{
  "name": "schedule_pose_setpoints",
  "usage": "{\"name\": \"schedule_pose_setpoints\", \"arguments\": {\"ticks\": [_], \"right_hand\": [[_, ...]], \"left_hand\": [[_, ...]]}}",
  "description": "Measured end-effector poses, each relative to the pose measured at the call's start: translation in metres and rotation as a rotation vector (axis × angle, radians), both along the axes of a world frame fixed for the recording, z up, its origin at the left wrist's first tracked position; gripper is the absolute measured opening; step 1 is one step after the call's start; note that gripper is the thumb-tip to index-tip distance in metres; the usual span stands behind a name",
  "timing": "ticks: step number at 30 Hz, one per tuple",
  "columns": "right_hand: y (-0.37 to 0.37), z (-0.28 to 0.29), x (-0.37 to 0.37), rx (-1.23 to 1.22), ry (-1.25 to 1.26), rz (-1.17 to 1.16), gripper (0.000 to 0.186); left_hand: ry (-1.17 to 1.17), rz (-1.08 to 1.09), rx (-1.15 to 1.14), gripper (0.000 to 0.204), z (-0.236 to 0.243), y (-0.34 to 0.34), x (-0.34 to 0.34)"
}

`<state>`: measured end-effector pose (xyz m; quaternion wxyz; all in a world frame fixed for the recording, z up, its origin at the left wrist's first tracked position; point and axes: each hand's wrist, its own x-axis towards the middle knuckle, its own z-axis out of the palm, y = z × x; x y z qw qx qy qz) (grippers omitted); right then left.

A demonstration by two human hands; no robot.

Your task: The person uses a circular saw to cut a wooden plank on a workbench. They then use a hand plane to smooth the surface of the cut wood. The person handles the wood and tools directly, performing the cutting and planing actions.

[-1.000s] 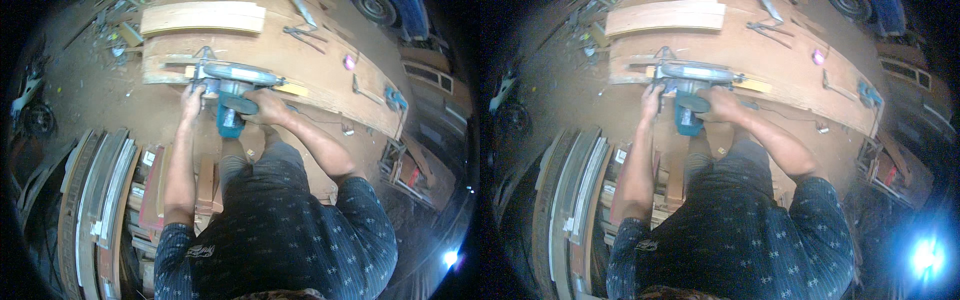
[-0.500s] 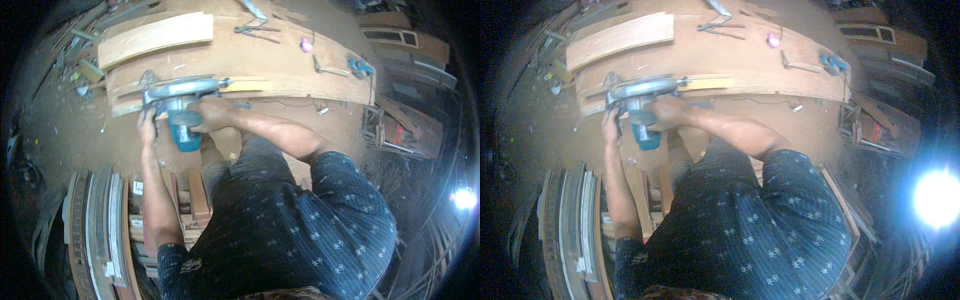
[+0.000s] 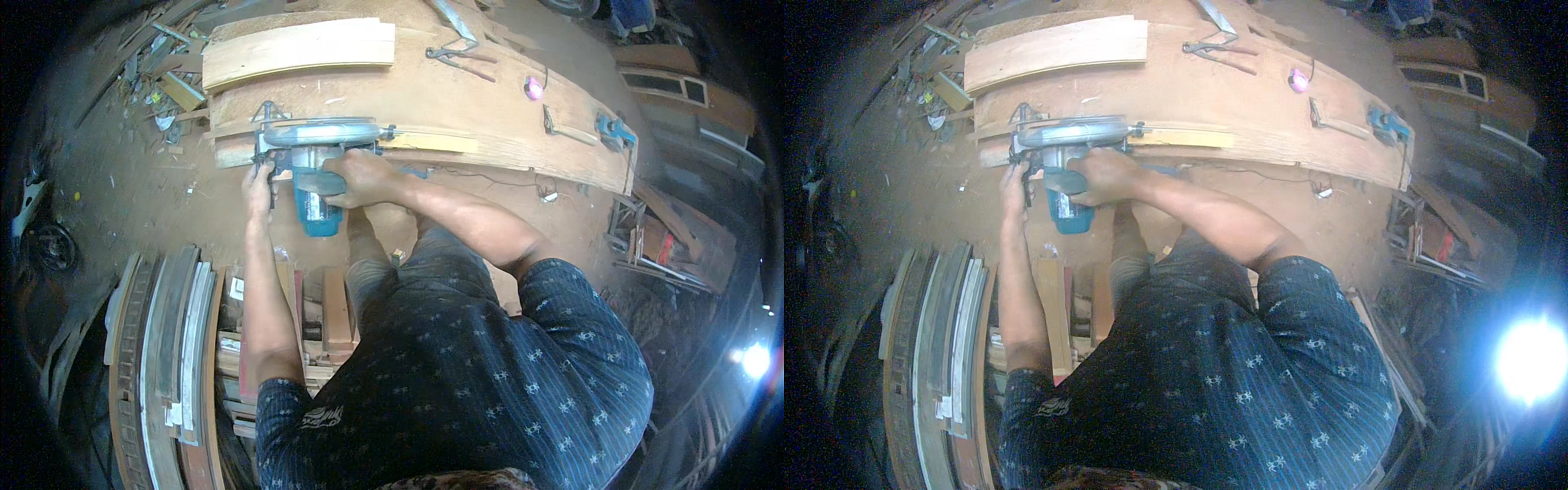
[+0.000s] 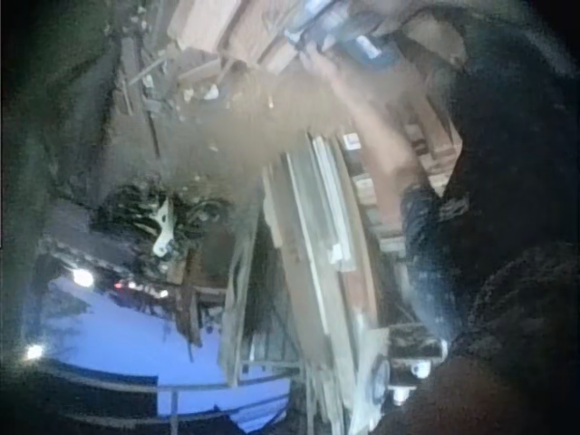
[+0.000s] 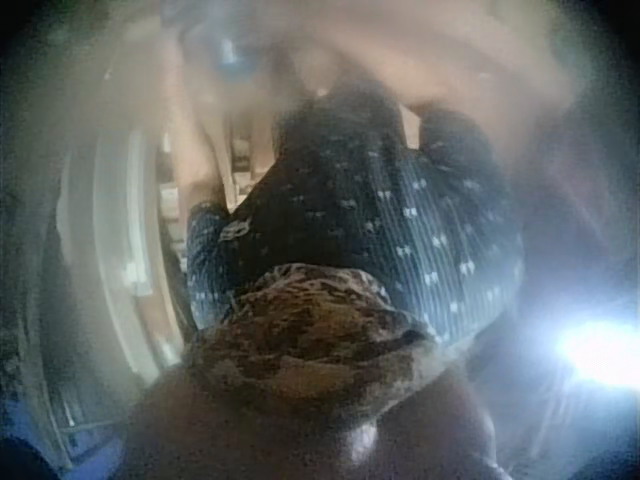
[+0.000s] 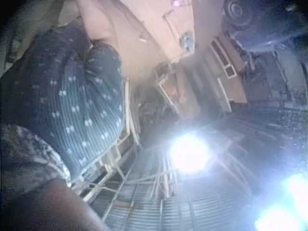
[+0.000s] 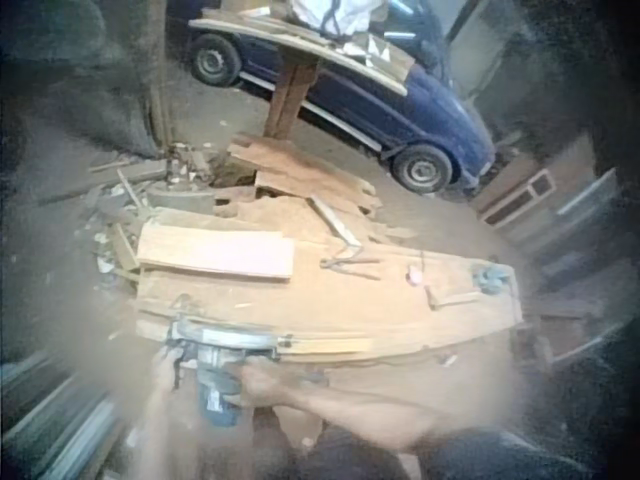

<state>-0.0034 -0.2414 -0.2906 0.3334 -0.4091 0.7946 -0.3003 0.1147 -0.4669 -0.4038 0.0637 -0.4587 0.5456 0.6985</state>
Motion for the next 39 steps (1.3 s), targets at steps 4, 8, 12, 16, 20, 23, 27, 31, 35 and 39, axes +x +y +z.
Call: {"name": "schedule_pose_setpoints", "arguments": {"ticks": [4, 8, 12, 16, 20, 23, 27, 31, 35, 39], "right_hand": [[-0.004, 0.000, 0.001, -0.040, 0.049, -0.003, 0.037], [-0.010, 0.000, -0.001, -0.042, 0.043, 0.000, 0.037], [-0.012, -0.003, 0.000, -0.051, 0.033, -0.003, 0.042], [-0.004, -0.004, 0.001, -0.101, 0.067, -0.011, 0.042], [0.017, 0.021, -0.002, -0.187, 0.023, -0.052, 0.040], [0.066, 0.064, -0.013, -0.238, 0.069, -0.065, 0.043], [0.161, 0.132, -0.035, -0.131, 0.042, -0.182, 0.048], [0.268, 0.186, -0.095, -0.009, -0.077, -0.379, 0.049], [0.397, 0.228, -0.165, -0.123, -0.627, -0.522, 0.038], [0.505, 0.234, -0.232, 0.058, -0.351, -0.606, 0.042]], "left_hand": [[0.018, -0.008, 0.001, 0.030, -0.001, -0.005, 0.000], [0.023, 0.001, -0.008, 0.028, -0.012, -0.009, 0.002], [0.004, 0.001, -0.004, 0.020, -0.024, -0.014, 0.001], [-0.014, 0.017, -0.068, 0.019, -0.007, -0.012, -0.001], [-0.040, 0.034, -0.257, 0.021, 0.053, 0.000, 0.000], [0.028, -0.009, -0.210, 0.024, 0.096, 0.041, 0.002], [0.160, -0.131, -0.179, 0.042, 0.112, 0.121, -0.001], [0.035, -0.135, -0.031, 0.054, 0.099, 0.201, -0.019], [-0.034, -0.026, -0.023, 0.055, 0.065, 0.294, -0.054], [-0.160, 0.141, 0.230, 0.067, 0.022, 0.368, -0.099]]}}
